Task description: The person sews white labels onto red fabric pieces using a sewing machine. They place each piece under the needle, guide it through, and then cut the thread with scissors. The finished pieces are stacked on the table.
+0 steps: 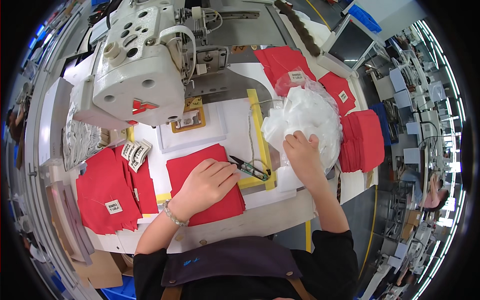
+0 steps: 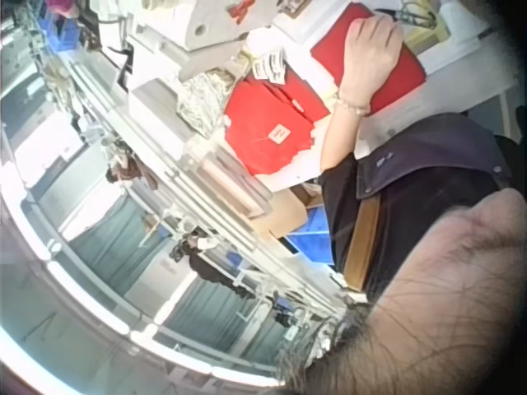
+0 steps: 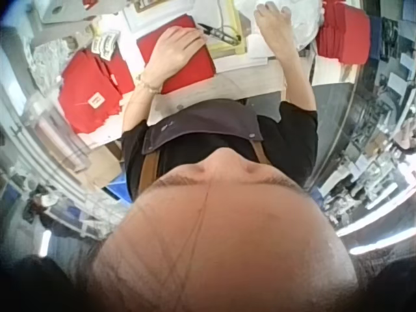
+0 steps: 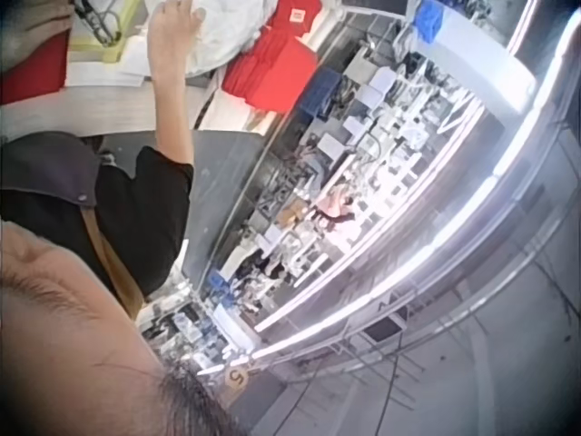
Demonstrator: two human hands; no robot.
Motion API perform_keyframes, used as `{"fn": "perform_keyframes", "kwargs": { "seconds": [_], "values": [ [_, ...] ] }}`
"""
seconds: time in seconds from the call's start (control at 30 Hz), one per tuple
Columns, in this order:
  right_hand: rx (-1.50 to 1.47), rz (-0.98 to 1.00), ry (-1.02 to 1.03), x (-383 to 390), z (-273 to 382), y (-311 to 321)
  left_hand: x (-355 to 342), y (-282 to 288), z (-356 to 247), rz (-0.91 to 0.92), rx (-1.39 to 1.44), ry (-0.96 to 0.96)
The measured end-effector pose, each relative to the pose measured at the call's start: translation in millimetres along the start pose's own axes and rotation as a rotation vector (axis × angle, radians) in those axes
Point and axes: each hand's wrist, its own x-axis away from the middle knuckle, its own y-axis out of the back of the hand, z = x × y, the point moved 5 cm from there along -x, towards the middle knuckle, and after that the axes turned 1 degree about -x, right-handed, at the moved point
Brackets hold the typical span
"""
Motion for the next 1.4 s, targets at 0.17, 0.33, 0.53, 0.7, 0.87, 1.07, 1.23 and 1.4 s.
{"fn": "perform_keyframes", "kwargs": {
  "seconds": [0.17, 0.33, 0.53, 0.7, 0.87, 1.07, 1.23, 1.4],
  "values": [
    [0.066, -0.115, 0.118, -5.8, 0.5, -2.1, 1.8, -2.6, -0.1, 0.008, 0.017, 0.001],
    [0.099, -0.095, 0.150, -10.4, -6.0, -14.4, 5.9, -7.3, -0.7, 0.031, 0.010, -0.016],
    [0.029, -0.108, 0.100, -10.5, -15.7, -17.7, 8.4, -4.6, 5.2, 0.029, 0.011, 0.012],
    [-0.325, -0.189, -0.076, -9.0, -16.8, 18.8, 8.9, 0.9, 19.6, -0.066, 0.139, 0.109],
    [-0.901, 0.072, 0.009, -28.6, 39.6, 39.3, -12.7, 9.6, 26.9, -0.137, 0.465, 0.253],
    [-1.205, 0.165, -0.035, -31.4, 60.6, 13.8, -15.5, -1.7, 40.3, -0.110, 0.546, 0.214],
    [-1.355, 0.197, -0.083, -30.2, 62.4, -2.8, -10.1, -4.3, 45.7, -0.196, 0.593, 0.277],
    [-1.605, 0.189, -0.125, -27.3, 71.3, -13.0, -4.4, -2.4, 43.9, -0.255, 0.541, 0.293]
  ]
}}
